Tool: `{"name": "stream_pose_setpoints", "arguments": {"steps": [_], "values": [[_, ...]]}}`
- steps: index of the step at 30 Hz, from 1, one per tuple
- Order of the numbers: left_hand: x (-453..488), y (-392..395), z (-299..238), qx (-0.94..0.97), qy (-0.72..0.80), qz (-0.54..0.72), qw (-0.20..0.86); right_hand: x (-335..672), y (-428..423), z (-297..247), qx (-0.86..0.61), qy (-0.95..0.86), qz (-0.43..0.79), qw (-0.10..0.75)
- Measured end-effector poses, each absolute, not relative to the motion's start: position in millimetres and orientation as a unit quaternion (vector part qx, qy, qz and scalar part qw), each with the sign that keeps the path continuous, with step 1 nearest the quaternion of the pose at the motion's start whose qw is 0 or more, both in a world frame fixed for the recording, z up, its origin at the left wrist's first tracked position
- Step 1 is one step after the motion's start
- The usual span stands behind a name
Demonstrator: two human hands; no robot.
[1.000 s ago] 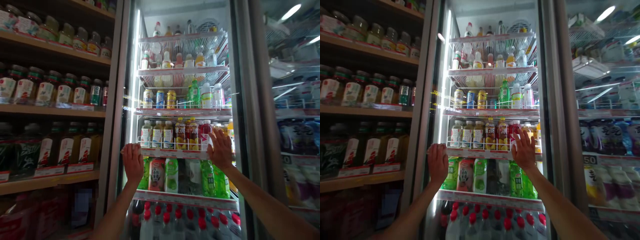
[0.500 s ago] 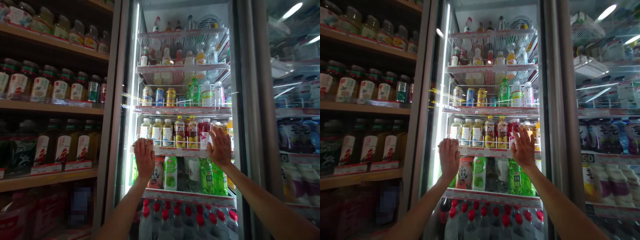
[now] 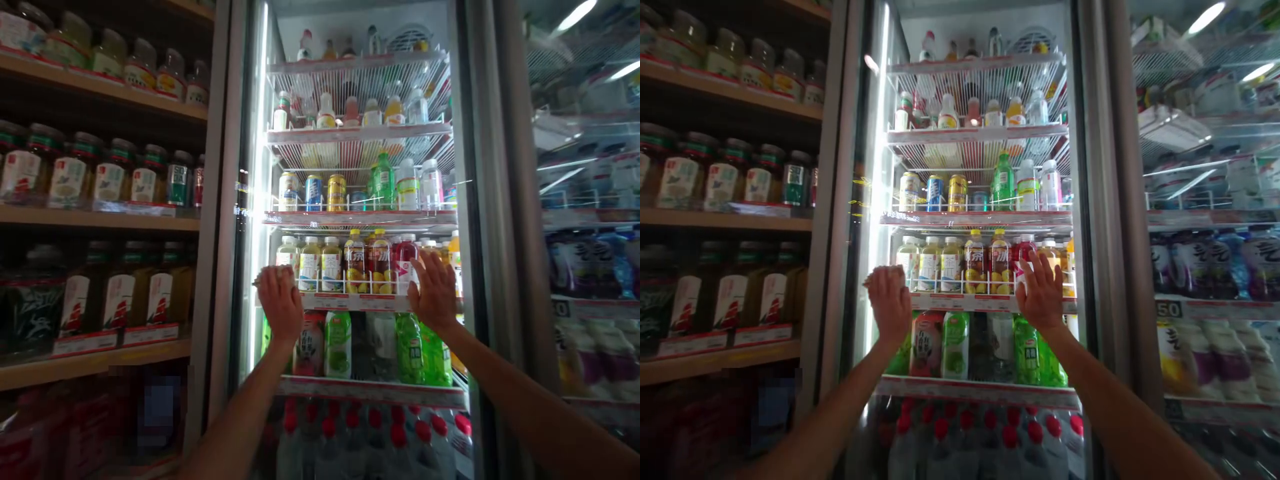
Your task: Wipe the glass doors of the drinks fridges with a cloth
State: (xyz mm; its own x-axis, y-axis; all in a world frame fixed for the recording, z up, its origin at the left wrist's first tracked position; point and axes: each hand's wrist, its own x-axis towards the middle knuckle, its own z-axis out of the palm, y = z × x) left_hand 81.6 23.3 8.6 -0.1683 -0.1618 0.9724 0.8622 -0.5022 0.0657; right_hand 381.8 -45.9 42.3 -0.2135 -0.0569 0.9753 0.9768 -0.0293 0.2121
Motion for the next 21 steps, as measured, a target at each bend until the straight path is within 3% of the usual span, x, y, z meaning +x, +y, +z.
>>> {"name": "stream_pose_setpoints", "arguments": {"steps": [5,13,18,21], "values": [[136,9,-4,-0.68,-0.21,-0.543,0.446,384,-48,42,-0.43,-0.535,-0.575,0.444],[89,18,13,-0.611,-0.257,-0.616,0.425,381,-47,42,-0.438,-0.53,-0.569,0.451],[148,3,0,-0.719,-0.136,-0.492,0.473,382,-48,43,-0.436,-0.534,-0.573,0.444],[137,5,1,-0.737,-0.102,-0.458,0.486,384,-47,43,-0.427,-0.535,-0.576,0.447]]}}
